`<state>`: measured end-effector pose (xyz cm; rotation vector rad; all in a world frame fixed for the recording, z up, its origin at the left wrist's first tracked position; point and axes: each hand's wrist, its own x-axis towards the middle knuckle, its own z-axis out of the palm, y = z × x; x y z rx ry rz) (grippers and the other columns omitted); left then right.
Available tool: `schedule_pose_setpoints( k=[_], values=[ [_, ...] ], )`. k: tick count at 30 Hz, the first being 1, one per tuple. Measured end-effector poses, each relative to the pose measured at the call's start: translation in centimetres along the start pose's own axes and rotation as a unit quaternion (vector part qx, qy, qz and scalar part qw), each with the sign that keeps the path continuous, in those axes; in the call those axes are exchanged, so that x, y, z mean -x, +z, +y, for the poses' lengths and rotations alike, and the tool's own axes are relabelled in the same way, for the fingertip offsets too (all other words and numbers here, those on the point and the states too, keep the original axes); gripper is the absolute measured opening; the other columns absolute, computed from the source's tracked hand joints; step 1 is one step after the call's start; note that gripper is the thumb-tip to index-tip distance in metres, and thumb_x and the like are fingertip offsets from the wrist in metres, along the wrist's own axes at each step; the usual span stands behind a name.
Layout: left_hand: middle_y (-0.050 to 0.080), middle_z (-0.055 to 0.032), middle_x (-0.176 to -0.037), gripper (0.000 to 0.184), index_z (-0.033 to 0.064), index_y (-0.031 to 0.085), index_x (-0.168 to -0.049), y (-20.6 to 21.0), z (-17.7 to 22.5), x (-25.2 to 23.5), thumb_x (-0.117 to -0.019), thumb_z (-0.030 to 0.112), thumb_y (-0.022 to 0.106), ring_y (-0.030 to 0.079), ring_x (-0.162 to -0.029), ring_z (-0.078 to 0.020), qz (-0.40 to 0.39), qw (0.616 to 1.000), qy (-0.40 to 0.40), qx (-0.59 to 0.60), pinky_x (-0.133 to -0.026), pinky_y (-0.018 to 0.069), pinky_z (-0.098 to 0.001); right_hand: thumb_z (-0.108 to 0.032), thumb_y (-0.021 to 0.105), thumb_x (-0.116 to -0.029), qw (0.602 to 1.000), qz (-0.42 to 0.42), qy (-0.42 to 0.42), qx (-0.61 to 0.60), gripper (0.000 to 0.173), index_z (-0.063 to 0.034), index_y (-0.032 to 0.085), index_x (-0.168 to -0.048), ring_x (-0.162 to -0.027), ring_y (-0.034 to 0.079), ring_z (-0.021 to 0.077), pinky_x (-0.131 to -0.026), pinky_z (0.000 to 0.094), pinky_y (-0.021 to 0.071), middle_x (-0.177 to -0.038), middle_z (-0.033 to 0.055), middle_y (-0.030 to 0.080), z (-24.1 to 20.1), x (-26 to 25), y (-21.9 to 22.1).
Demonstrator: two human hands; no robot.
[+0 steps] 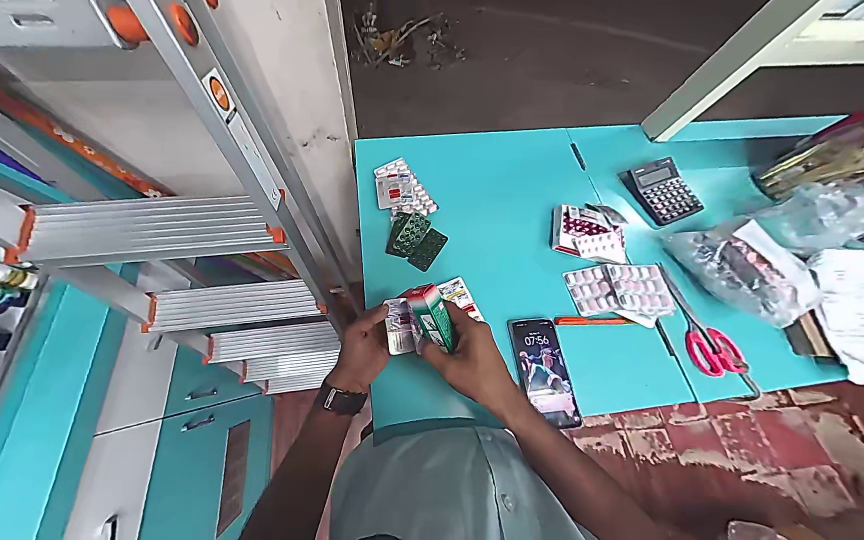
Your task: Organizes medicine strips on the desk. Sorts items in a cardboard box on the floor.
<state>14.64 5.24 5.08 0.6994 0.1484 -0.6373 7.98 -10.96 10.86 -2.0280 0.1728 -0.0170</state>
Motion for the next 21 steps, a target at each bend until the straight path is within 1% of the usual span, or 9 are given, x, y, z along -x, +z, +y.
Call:
schedule_pose_setpoints(
  k=[4, 6, 7, 9, 11, 13, 16, 18, 21],
  values=[
    [0.069, -0.0065, -0.123, 0.059, 0.0062, 0.052, -0.143, 0.2, -0.6, -0.1, -0.1097, 0.045, 0.022, 0.069, -0.105, -0.0131, -0.053, 0.997, 0.016, -0.049, -0.087, 0.0586, -0.0306, -0.036, 0.073, -0.0903, 0.998, -0.025, -0.009, 0.049, 0.06, -0.0029, 0.058, -0.138, -0.092, 0.07, 0.0104, -0.083, 0.0306, 0.0585, -0.107, 0.0071, 0.073, -0.2, 0.1, 0.6],
    [0.068, -0.0059, -0.126, 0.069, 0.0084, 0.044, -0.15, 0.5, -1.3, 0.6, -0.1006, 0.057, 0.051, 0.068, -0.108, -0.0137, -0.061, 0.997, 0.022, -0.043, -0.089, 0.0591, -0.0316, -0.038, 0.071, -0.0942, 0.998, -0.053, -0.013, 0.02, 0.066, -0.0019, 0.052, -0.145, -0.11, 0.066, 0.0126, -0.097, 0.0299, 0.0547, -0.127, 0.012, 0.067, 0.4, -0.1, 0.9],
    [0.067, -0.006, -0.122, 0.072, 0.0085, 0.043, -0.148, 0.6, -1.7, 1.1, -0.0931, 0.049, 0.066, 0.068, -0.106, -0.0139, -0.026, 0.999, 0.012, -0.039, -0.088, 0.0594, -0.0326, -0.038, 0.068, -0.0965, 0.997, -0.068, -0.021, 0.01, 0.066, -0.0013, 0.048, -0.148, -0.118, 0.063, 0.0147, -0.102, 0.0305, 0.0521, -0.135, 0.0145, 0.061, 0.6, -0.1, 1.0],
    [0.067, -0.0077, -0.117, 0.077, 0.0078, 0.043, -0.144, 0.7, -2.5, 1.5, -0.0817, 0.034, 0.081, 0.069, -0.102, -0.0152, 0.019, 1.0, 0.004, -0.002, -0.086, 0.0603, -0.0335, -0.036, 0.061, -0.1009, 0.994, -0.096, -0.047, 0.001, 0.066, -0.0011, 0.041, -0.154, -0.136, 0.052, 0.022, -0.112, 0.0347, 0.0449, -0.15, 0.0194, 0.049, 0.7, 0.1, 1.1],
    [0.069, -0.0108, -0.118, 0.074, 0.0081, 0.049, -0.141, 0.5, -2.9, 1.6, -0.0799, 0.028, 0.085, 0.07, -0.103, -0.0187, 0.01, 0.997, 0.001, 0.071, -0.087, 0.061, -0.0369, -0.039, 0.053, -0.1046, 0.991, -0.123, -0.057, 0.005, 0.066, -0.004, 0.037, -0.158, -0.147, 0.038, 0.0301, -0.119, 0.0431, 0.0355, -0.161, 0.0208, 0.036, 0.4, 0.4, 0.9],
    [0.072, -0.0137, -0.111, 0.054, 0.0075, 0.057, -0.133, 0.9, -3.0, 1.5, -0.083, 0.013, 0.078, 0.073, -0.096, -0.0221, 0.035, 0.994, 0.005, 0.106, -0.082, 0.0626, -0.0399, -0.039, 0.046, -0.1073, 0.994, -0.078, -0.071, 0.017, 0.059, -0.0039, 0.044, -0.154, -0.145, 0.041, 0.0299, -0.118, 0.044, 0.0369, -0.159, 0.0193, 0.041, 0.6, 0.4, 0.9],
    [0.069, -0.0155, -0.121, 0.058, 0.0077, 0.05, -0.145, 1.1, -2.6, 1.0, -0.089, 0.004, 0.066, 0.071, -0.102, -0.0256, 0.07, 0.997, 0.028, 0.027, -0.084, 0.0624, -0.0419, -0.037, 0.059, -0.1, 0.978, 0.083, -0.036, 0.19, 0.053, -0.0056, 0.057, -0.143, -0.131, 0.056, 0.035, -0.105, 0.0479, 0.0503, -0.144, 0.0209, 0.056, 1.8, -0.9, -0.3],
    [0.066, -0.0157, -0.123, 0.061, 0.0059, 0.049, -0.147, 1.1, -2.3, 0.7, -0.0889, 0.007, 0.068, 0.07, -0.101, -0.0248, 0.095, 0.991, 0.062, -0.067, -0.081, 0.0622, -0.0405, -0.044, 0.073, -0.09, 0.945, 0.072, 0.074, 0.311, 0.074, -0.0085, 0.049, -0.151, -0.124, 0.057, 0.0444, -0.095, 0.056, 0.0513, -0.14, 0.0252, 0.056, 2.4, -2.2, -1.6],
    [0.064, -0.0135, -0.128, 0.06, 0.003, 0.05, -0.146, 1.3, -2.4, 0.4, -0.0885, 0.004, 0.067, 0.066, -0.109, -0.0191, 0.09, 0.974, 0.114, -0.173, -0.09, 0.0578, -0.034, -0.043, 0.079, -0.0838, 0.921, 0.009, 0.191, 0.34, 0.087, -0.0125, 0.041, -0.155, -0.119, 0.059, 0.0431, -0.09, 0.0557, 0.0539, -0.135, 0.0237, 0.056, 3.1, -3.9, -2.3]
  ],
)
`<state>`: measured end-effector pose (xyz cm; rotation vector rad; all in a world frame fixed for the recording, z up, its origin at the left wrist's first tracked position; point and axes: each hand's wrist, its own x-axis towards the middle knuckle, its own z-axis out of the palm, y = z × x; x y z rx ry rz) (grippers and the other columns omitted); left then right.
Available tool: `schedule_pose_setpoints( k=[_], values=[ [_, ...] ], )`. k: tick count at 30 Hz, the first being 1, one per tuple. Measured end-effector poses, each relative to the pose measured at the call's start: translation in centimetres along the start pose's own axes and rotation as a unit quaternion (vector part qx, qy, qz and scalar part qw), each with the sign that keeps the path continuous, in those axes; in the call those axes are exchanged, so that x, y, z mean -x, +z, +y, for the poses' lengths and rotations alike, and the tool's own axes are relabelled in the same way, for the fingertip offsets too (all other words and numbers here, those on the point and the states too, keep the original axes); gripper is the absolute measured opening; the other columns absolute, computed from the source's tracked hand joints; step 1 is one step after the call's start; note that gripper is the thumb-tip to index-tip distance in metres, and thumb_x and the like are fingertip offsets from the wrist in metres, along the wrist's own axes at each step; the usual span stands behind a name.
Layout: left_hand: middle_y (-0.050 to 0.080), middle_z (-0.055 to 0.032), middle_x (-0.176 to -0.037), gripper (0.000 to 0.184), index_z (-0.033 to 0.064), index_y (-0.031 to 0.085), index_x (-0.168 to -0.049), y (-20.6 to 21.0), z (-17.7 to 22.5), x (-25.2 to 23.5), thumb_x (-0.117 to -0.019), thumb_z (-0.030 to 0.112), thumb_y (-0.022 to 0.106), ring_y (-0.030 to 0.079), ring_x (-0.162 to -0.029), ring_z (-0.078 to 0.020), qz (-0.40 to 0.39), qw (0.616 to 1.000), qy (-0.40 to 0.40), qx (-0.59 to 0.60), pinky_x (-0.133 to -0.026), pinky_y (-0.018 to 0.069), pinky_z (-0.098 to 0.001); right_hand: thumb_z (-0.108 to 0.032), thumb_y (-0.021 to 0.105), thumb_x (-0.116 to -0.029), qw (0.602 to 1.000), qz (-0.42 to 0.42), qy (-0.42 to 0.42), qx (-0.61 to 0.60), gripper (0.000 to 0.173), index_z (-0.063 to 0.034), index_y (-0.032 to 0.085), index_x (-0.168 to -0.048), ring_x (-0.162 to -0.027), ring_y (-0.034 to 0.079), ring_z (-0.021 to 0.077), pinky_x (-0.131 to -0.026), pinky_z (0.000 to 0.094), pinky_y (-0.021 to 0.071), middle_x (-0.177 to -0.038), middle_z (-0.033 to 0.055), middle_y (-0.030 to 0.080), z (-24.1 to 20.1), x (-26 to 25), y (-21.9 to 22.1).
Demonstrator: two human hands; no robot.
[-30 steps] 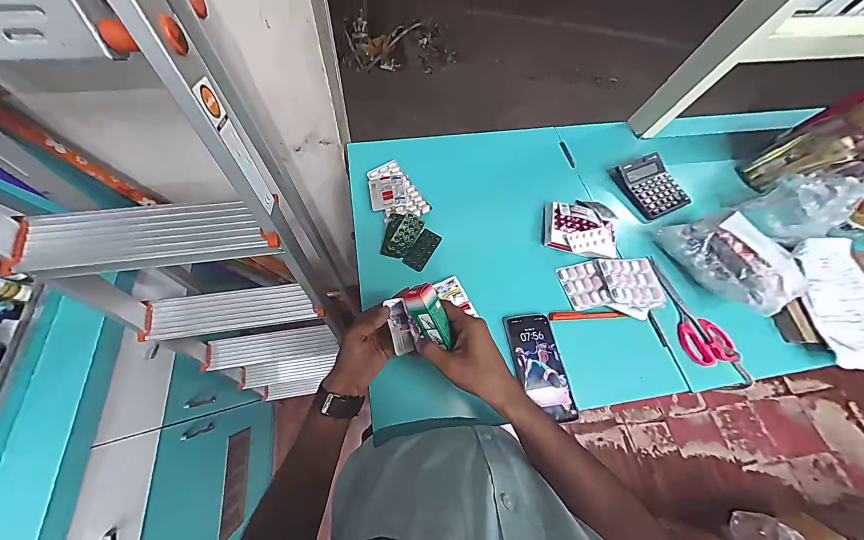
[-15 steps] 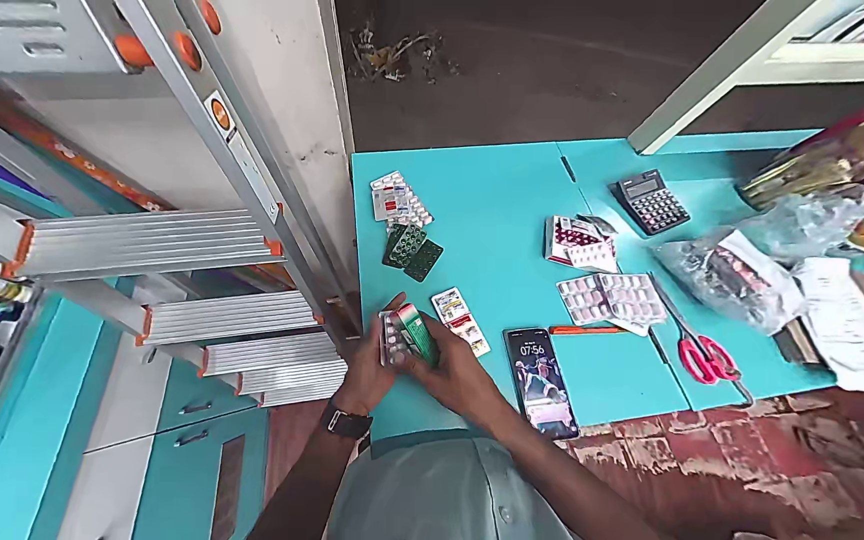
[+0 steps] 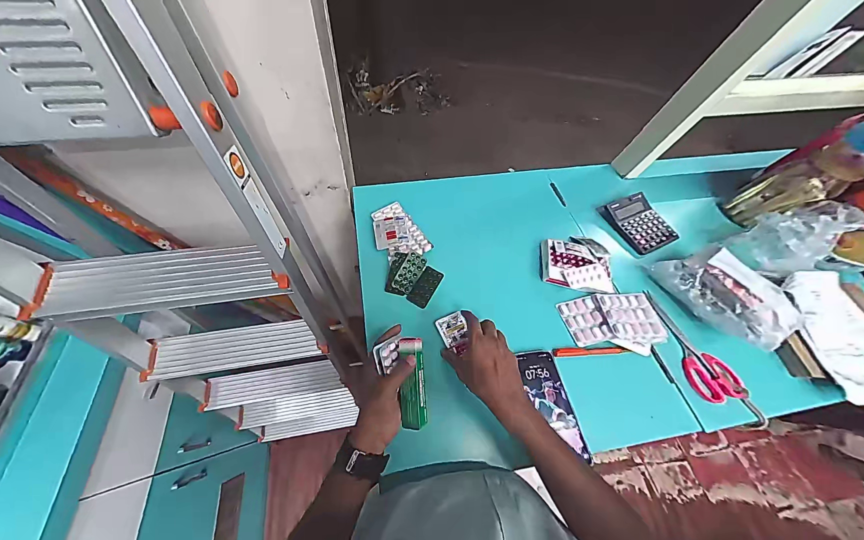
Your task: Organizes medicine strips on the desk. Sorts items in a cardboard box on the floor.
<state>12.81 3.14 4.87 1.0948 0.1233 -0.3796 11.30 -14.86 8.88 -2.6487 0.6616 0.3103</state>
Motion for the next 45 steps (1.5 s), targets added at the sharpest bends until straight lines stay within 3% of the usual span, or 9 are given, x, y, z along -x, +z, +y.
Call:
schedule_pose_setpoints(
  k=[5, 9, 11, 15, 19, 25, 37, 39, 45],
  values=[
    [0.061, -0.016, -0.131, 0.058, 0.0026, 0.054, -0.143, 2.2, -0.9, -0.5, -0.0883, 0.015, 0.069, 0.063, -0.111, -0.0192, -0.084, 0.927, 0.144, -0.337, -0.094, 0.0554, -0.0342, -0.037, 0.077, -0.0833, 0.963, -0.008, 0.002, -0.269, 0.077, -0.0077, 0.046, -0.148, -0.082, 0.069, 0.0226, -0.075, 0.0451, 0.0571, -0.101, 0.0115, 0.07, 2.8, -1.1, -1.7],
    [0.059, -0.0135, -0.141, 0.074, 0.0202, 0.057, -0.146, 4.3, -2.7, 0.5, -0.0839, 0.058, 0.072, 0.059, -0.119, -0.0363, -0.111, 0.753, 0.219, -0.61, -0.093, 0.048, -0.0589, -0.039, 0.078, -0.083, 0.949, 0.006, 0.018, -0.313, 0.08, -0.011, 0.043, -0.15, -0.078, 0.067, 0.0184, -0.07, 0.0398, 0.057, -0.102, 0.0103, 0.068, 4.4, -1.0, -3.2],
    [0.053, -0.0106, -0.151, 0.08, 0.0235, 0.058, -0.146, 4.6, -2.9, 0.7, -0.0849, 0.076, 0.058, 0.048, -0.138, -0.0384, -0.118, 0.744, 0.215, -0.621, -0.107, 0.0318, -0.0715, -0.041, 0.077, -0.082, 0.95, 0.003, 0.013, -0.311, 0.082, -0.0106, 0.043, -0.15, -0.077, 0.066, 0.0168, -0.069, 0.0381, 0.0562, -0.101, 0.009, 0.067, 4.8, -1.2, -3.6],
    [0.051, -0.0211, -0.15, 0.055, 0.0056, 0.058, -0.142, 3.7, 1.4, -5.6, -0.1029, 0.043, 0.051, 0.045, -0.14, -0.0416, -0.023, 0.796, 0.223, -0.562, -0.114, 0.0349, -0.0627, -0.027, 0.084, -0.0713, 0.948, -0.019, -0.018, -0.318, 0.085, -0.0078, 0.049, -0.146, -0.085, 0.066, 0.0187, -0.075, 0.0374, 0.0575, -0.109, 0.012, 0.065, 4.1, -2.6, -4.0],
    [0.056, -0.0317, -0.133, 0.084, -0.0055, 0.046, -0.146, 4.6, 4.7, -14.3, -0.0896, 0.05, 0.073, 0.055, -0.124, -0.0484, 0.095, 0.776, 0.162, -0.602, -0.106, 0.042, -0.0631, -0.018, 0.085, -0.0719, 0.922, -0.051, -0.057, -0.38, 0.079, -0.0041, 0.049, -0.141, -0.087, 0.07, 0.0171, -0.074, 0.0333, 0.06, -0.113, 0.0117, 0.067, 0.9, -6.0, -5.2],
    [0.064, -0.0267, -0.127, 0.059, -0.0048, 0.044, -0.146, 5.4, 4.6, -14.4, -0.0947, 0.012, 0.068, 0.063, -0.12, -0.0403, 0.004, 0.814, 0.075, -0.576, -0.106, 0.0476, -0.0529, -0.015, 0.082, -0.0759, 0.884, -0.04, -0.064, -0.461, 0.074, -0.0033, 0.047, -0.14, -0.081, 0.07, 0.0159, -0.065, 0.0293, 0.0595, -0.11, 0.0109, 0.068, 1.1, -7.7, -5.3],
    [0.056, -0.0275, -0.138, 0.065, -0.0044, 0.051, -0.141, 9.8, 4.3, -12.8, -0.0872, 0.022, 0.076, 0.051, -0.133, -0.0432, -0.135, 0.685, -0.027, -0.715, -0.108, 0.0423, -0.0585, -0.011, 0.079, -0.0786, 0.881, -0.025, -0.041, -0.47, 0.07, -0.003, 0.046, -0.14, -0.075, 0.069, 0.0143, -0.06, 0.0273, 0.0576, -0.104, 0.01, 0.069, 1.9, -8.6, -5.8],
    [0.058, -0.0254, -0.137, 0.055, -0.0031, 0.055, -0.139, 9.4, 4.1, -13.0, -0.0918, 0.022, 0.07, 0.052, -0.133, -0.0404, -0.169, 0.699, -0.02, -0.694, -0.11, 0.042, -0.0562, -0.009, 0.076, -0.0793, 0.852, 0.0, -0.057, -0.521, 0.065, -0.0013, 0.048, -0.138, -0.072, 0.068, 0.0131, -0.057, 0.0258, 0.0565, -0.1, 0.0083, 0.069, 2.3, -7.9, -5.8],
    [0.059, -0.0257, -0.13, 0.045, -0.0078, 0.046, -0.141, 9.6, 2.4, -11.1, -0.1115, 0.025, 0.037, 0.061, -0.12, -0.0276, -0.175, 0.942, 0.025, -0.285, -0.106, 0.0483, -0.043, -0.015, 0.074, -0.0852, 0.693, -0.02, -0.118, -0.711, 0.072, -0.0061, 0.033, -0.144, -0.098, 0.072, 0.0223, -0.077, 0.0372, 0.0632, -0.123, 0.0134, 0.065, 2.0, -6.1, -3.0]
  ],
)
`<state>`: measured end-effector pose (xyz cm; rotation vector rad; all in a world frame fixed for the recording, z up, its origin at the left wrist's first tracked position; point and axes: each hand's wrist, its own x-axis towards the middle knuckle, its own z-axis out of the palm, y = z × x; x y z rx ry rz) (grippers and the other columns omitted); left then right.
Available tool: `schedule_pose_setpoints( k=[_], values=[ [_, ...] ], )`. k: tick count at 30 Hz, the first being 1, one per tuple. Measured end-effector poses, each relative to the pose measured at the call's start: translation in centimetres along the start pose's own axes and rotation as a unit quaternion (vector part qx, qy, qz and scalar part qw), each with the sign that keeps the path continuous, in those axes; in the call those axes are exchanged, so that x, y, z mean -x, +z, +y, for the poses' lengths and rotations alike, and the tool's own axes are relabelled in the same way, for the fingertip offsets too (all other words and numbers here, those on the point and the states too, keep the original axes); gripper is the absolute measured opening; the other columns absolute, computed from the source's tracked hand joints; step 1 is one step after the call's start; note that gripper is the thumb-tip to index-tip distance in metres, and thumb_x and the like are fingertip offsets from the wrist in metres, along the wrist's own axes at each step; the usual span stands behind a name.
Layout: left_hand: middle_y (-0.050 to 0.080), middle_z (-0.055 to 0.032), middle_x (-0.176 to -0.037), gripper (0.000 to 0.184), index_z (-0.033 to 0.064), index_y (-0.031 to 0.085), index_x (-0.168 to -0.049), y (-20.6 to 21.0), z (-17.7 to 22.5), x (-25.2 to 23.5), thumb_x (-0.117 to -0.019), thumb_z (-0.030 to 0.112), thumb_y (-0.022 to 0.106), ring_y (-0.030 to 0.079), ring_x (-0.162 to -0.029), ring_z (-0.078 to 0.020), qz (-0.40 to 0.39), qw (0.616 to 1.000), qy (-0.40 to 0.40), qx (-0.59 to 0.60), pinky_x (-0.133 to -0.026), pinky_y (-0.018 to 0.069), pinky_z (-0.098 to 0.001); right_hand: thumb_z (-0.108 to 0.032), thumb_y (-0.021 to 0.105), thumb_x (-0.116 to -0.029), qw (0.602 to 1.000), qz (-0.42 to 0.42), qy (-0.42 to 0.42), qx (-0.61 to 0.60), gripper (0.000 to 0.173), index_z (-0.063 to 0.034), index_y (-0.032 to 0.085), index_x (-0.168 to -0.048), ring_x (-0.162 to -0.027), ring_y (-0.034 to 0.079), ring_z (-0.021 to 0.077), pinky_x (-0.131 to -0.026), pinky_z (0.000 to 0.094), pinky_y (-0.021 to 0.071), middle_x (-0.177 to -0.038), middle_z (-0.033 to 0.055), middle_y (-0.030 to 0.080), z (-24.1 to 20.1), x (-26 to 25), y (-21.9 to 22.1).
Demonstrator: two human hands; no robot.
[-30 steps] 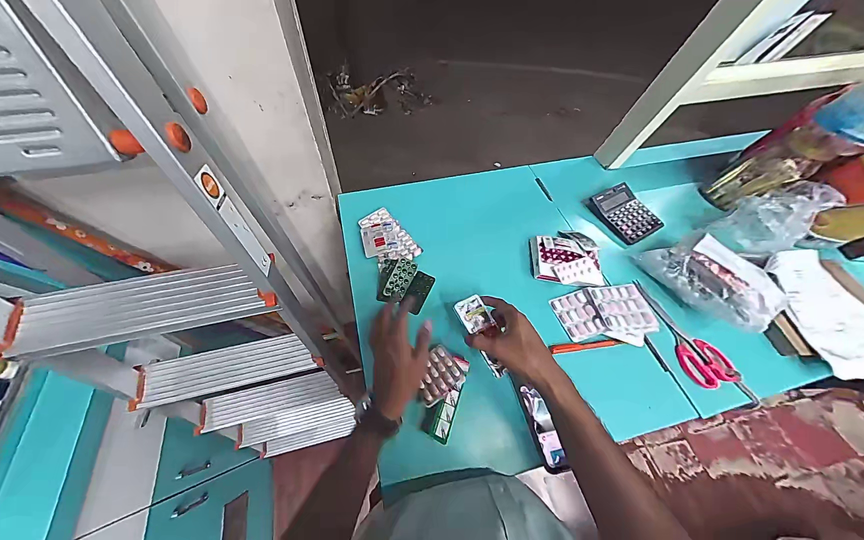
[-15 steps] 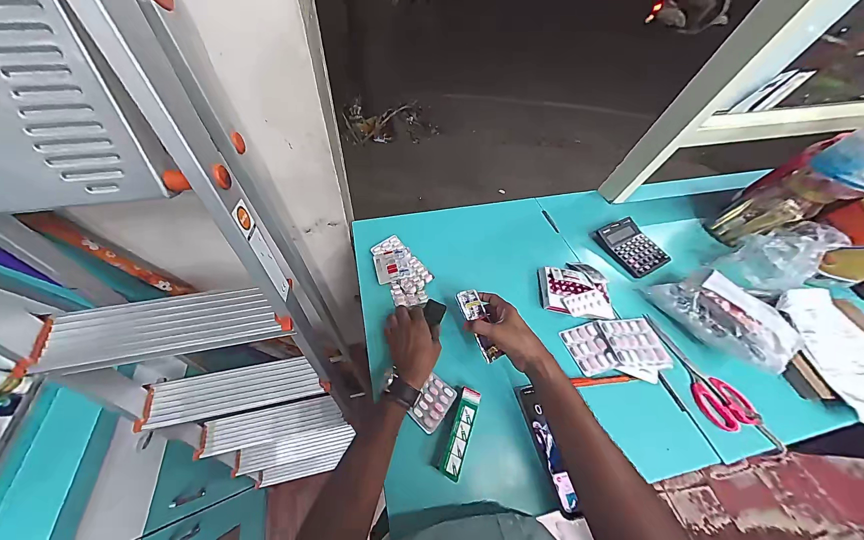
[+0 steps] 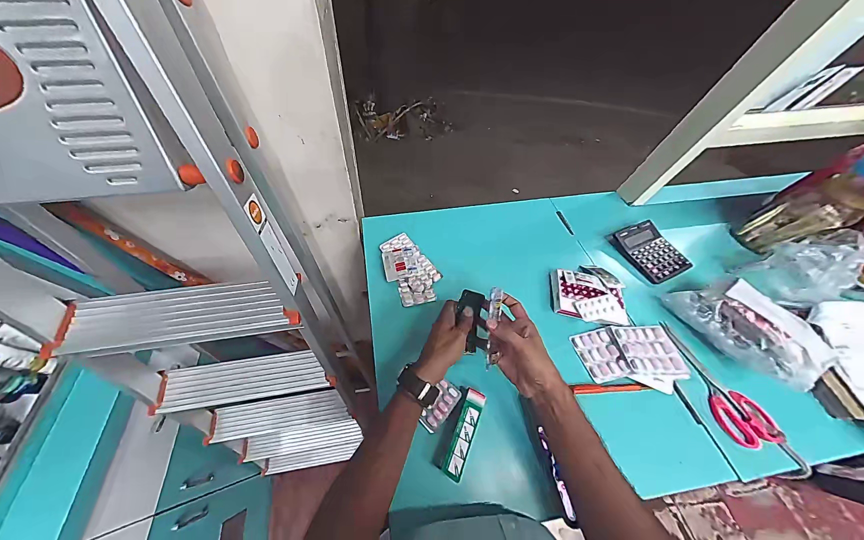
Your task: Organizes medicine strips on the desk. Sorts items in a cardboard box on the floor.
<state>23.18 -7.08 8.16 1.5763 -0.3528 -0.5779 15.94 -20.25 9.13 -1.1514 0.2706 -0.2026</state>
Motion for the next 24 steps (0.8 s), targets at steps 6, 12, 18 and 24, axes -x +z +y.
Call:
schedule_pose_setpoints(
  k=[6, 12, 18, 24],
  values=[
    [0.048, -0.033, -0.136, 0.069, -0.007, 0.049, -0.142, 2.9, 1.6, 0.9, -0.1084, 0.043, 0.014, 0.047, -0.128, -0.0472, 0.081, 0.993, -0.015, -0.086, -0.105, 0.0373, -0.0648, 0.009, 0.06, -0.0935, 0.995, 0.094, 0.02, -0.002, 0.072, -0.0073, 0.025, -0.153, -0.085, 0.075, 0.0218, -0.074, 0.0354, 0.0642, -0.108, 0.0166, 0.072, 1.0, -0.2, 1.8],
    [0.063, -0.0153, -0.135, 0.052, 0.0107, 0.06, -0.14, -9.3, 5.0, -9.0, -0.0913, -0.008, 0.061, 0.061, -0.118, -0.037, -0.033, 0.849, 0.24, -0.47, -0.096, 0.0513, -0.0572, 0.005, 0.047, -0.1016, 0.992, 0.069, 0.083, -0.068, 0.052, -0.0067, 0.034, -0.151, -0.086, 0.072, 0.0192, -0.075, 0.034, 0.0631, -0.11, 0.0124, 0.067, -2.1, 1.9, -0.8],
    [0.039, -0.0087, -0.162, 0.092, 0.0382, 0.041, -0.156, -10.7, 7.0, -15.5, -0.0802, 0.003, 0.08, 0.033, -0.147, -0.046, -0.242, 0.543, 0.131, -0.793, -0.107, 0.0329, -0.073, -0.007, 0.083, -0.0816, 0.995, -0.085, 0.046, -0.011, 0.029, -0.007, 0.074, -0.11, -0.085, 0.075, 0.0135, -0.078, 0.0303, 0.0637, -0.097, 0.0058, 0.077, -3.0, 6.5, -3.3],
    [0.065, -0.0151, -0.123, 0.07, 0.0191, 0.062, -0.134, -10.9, 5.3, -17.1, -0.0694, 0.006, 0.088, 0.058, -0.119, -0.041, -0.322, 0.502, 0.207, -0.775, -0.094, 0.0484, -0.0591, -0.017, 0.087, -0.0801, 0.992, -0.125, 0.025, 0.022, 0.03, -0.0146, 0.077, -0.109, -0.091, 0.074, 0.0101, -0.083, 0.0282, 0.0621, -0.102, 0.0013, 0.078, -2.3, 9.4, -5.8]
  ],
)
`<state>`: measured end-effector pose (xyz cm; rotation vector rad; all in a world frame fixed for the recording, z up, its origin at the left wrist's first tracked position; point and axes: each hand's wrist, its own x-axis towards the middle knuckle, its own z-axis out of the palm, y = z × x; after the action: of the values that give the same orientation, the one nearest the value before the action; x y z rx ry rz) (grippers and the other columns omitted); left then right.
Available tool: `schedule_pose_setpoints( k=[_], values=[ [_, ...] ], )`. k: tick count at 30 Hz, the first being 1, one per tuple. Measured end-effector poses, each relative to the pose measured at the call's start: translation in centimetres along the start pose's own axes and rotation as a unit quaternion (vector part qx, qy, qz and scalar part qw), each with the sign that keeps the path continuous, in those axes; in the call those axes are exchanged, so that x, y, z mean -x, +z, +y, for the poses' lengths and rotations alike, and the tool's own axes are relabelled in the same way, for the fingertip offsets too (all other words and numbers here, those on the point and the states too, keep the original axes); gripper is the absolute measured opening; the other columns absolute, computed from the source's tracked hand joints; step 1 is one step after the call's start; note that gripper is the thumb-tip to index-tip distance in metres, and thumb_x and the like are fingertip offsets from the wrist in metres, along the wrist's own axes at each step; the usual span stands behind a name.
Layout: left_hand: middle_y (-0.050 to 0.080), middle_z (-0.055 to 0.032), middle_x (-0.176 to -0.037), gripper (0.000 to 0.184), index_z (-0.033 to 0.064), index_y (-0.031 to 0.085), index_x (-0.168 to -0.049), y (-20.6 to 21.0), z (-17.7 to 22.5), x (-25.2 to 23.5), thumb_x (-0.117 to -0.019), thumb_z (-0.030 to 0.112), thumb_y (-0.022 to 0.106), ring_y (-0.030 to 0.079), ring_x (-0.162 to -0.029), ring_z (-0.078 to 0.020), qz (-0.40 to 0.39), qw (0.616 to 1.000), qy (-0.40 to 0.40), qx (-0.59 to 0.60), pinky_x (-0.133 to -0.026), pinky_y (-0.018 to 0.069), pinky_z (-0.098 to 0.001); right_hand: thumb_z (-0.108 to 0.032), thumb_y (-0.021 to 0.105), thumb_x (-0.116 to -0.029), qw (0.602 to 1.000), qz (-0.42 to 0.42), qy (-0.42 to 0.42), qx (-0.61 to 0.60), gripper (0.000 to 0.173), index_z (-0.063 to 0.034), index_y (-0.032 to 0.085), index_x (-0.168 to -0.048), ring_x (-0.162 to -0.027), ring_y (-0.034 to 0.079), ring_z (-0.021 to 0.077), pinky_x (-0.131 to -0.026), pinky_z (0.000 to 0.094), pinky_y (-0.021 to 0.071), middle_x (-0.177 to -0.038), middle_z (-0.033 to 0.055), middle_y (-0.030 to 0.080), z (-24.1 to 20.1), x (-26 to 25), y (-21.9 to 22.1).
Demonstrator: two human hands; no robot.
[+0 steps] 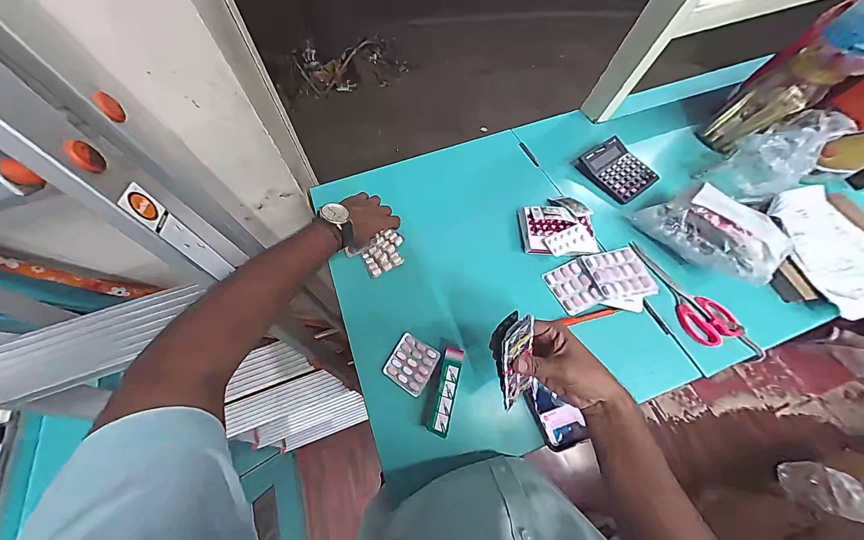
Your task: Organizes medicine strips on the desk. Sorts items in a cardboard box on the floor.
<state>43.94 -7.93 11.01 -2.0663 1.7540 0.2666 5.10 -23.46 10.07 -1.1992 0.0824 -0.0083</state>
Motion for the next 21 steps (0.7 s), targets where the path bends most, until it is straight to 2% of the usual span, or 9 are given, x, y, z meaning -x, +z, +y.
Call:
schedule_pose_setpoints(
  k=[2, 4, 6, 9, 14, 16, 17, 19, 21],
  values=[
    [0.064, -0.0159, -0.121, 0.075, 0.0154, 0.068, -0.124, 0.0, -0.3, -0.4, -0.0551, 0.017, 0.097, 0.058, -0.118, -0.0427, -0.027, 1.0, -0.001, 0.006, -0.09, 0.0512, -0.0611, -0.017, 0.086, -0.0808, 1.0, 0.004, -0.004, -0.01, 0.031, -0.0149, 0.076, -0.11, -0.092, 0.074, 0.0105, -0.083, 0.0288, 0.0619, -0.103, 0.0017, 0.077, 0.6, 0.4, -0.2],
    [0.064, -0.0148, -0.123, 0.078, 0.0144, 0.068, -0.122, -0.2, -0.5, -0.2, -0.0516, 0.026, 0.1, 0.057, -0.12, -0.0417, -0.045, 0.999, -0.005, 0.013, -0.091, 0.0506, -0.0618, -0.017, 0.086, -0.0814, 1.0, 0.006, -0.002, -0.018, 0.031, -0.0142, 0.076, -0.111, -0.093, 0.074, 0.0113, -0.084, 0.0292, 0.062, -0.104, 0.0025, 0.077, 0.9, 0.5, -0.2],
    [0.066, -0.0133, -0.12, 0.071, 0.0127, 0.068, -0.119, -0.7, -0.3, 0.6, -0.056, 0.023, 0.099, 0.061, -0.116, -0.0383, -0.053, 0.997, -0.014, 0.049, -0.09, 0.0499, -0.0622, -0.016, 0.086, -0.0814, 0.999, 0.012, 0.002, -0.037, 0.033, -0.0129, 0.075, -0.112, -0.093, 0.074, 0.0134, -0.084, 0.0306, 0.0622, -0.105, 0.0045, 0.077, 1.1, 0.5, 0.0],
    [0.07, -0.0168, -0.097, 0.056, 0.0082, 0.068, -0.109, -1.4, 0.2, 2.1, -0.0615, 0.019, 0.097, 0.068, -0.095, -0.0386, -0.036, 0.989, -0.053, 0.134, -0.082, 0.0521, -0.0646, -0.016, 0.084, -0.0844, 0.994, 0.028, 0.018, -0.102, 0.035, -0.0077, 0.068, -0.115, -0.095, 0.076, 0.0255, -0.086, 0.0411, 0.0635, -0.108, 0.0141, 0.076, 1.2, 0.7, 0.1],
    [0.072, -0.0177, -0.103, 0.055, 0.0073, 0.072, -0.112, -1.8, 2.4, 5.9, -0.0671, 0.027, 0.096, 0.068, -0.101, -0.0373, 0.061, 0.949, -0.12, 0.285, -0.091, 0.0505, -0.0645, -0.006, 0.059, -0.0998, 0.978, 0.13, 0.035, -0.161, 0.015, -0.0006, 0.061, -0.114, -0.091, 0.077, 0.0271, -0.08, 0.0384, 0.0651, -0.108, 0.0196, 0.074, 1.1, 0.8, 0.9],
    [0.071, -0.0191, -0.096, 0.05, -0.0017, 0.07, -0.105, -2.1, 5.1, 9.0, -0.0688, 0.022, 0.095, 0.069, -0.092, -0.0334, 0.122, 0.89, -0.151, 0.412, -0.086, 0.0534, -0.0581, -0.008, 0.05, -0.1032, 0.977, 0.153, 0.041, -0.144, 0.016, -0.0008, 0.064, -0.106, -0.085, 0.077, 0.0221, -0.074, 0.0327, 0.0651, -0.101, 0.0173, 0.076, 0.9, 1.4, 1.3],
    [0.072, -0.0165, -0.095, 0.046, -0.0028, 0.069, -0.106, -1.9, 7.1, 10.9, -0.0712, 0.015, 0.093, 0.07, -0.088, -0.0277, 0.152, 0.833, -0.171, 0.503, -0.083, 0.0575, -0.0508, -0.012, 0.048, -0.1037, 0.977, 0.159, 0.048, -0.132, 0.019, -0.002, 0.065, -0.103, -0.082, 0.077, 0.0193, -0.071, 0.0297, 0.0645, -0.098, 0.0152, 0.077, 0.9, 1.9, 1.7],
    [0.075, -0.0084, -0.095, 0.031, 0.0013, 0.067, -0.115, -0.4, 12.0, 14.2, -0.0856, 0.004, 0.077, 0.073, -0.079, -0.0153, 0.17, 0.659, -0.187, 0.708, -0.072, 0.0634, -0.0351, -0.016, 0.047, -0.1038, 0.973, 0.19, 0.083, -0.098, 0.023, -0.0019, 0.065, -0.104, -0.08, 0.074, 0.016, -0.069, 0.0284, 0.0629, -0.094, 0.0112, 0.075, 1.2, 2.9, 3.0],
    [0.073, -0.006, -0.096, 0.028, 0.0044, 0.06, -0.124, 1.7, 16.5, 15.8, -0.0975, 0.011, 0.066, 0.072, -0.081, -0.0144, 0.131, 0.517, -0.214, 0.818, -0.073, 0.0628, -0.0345, -0.015, 0.051, -0.1057, 0.966, 0.217, 0.128, -0.065, 0.02, -0.0009, 0.064, -0.11, -0.081, 0.074, 0.0169, -0.074, 0.0338, 0.0642, -0.093, 0.0092, 0.074, 1.9, 3.8, 4.8]
  ],
)
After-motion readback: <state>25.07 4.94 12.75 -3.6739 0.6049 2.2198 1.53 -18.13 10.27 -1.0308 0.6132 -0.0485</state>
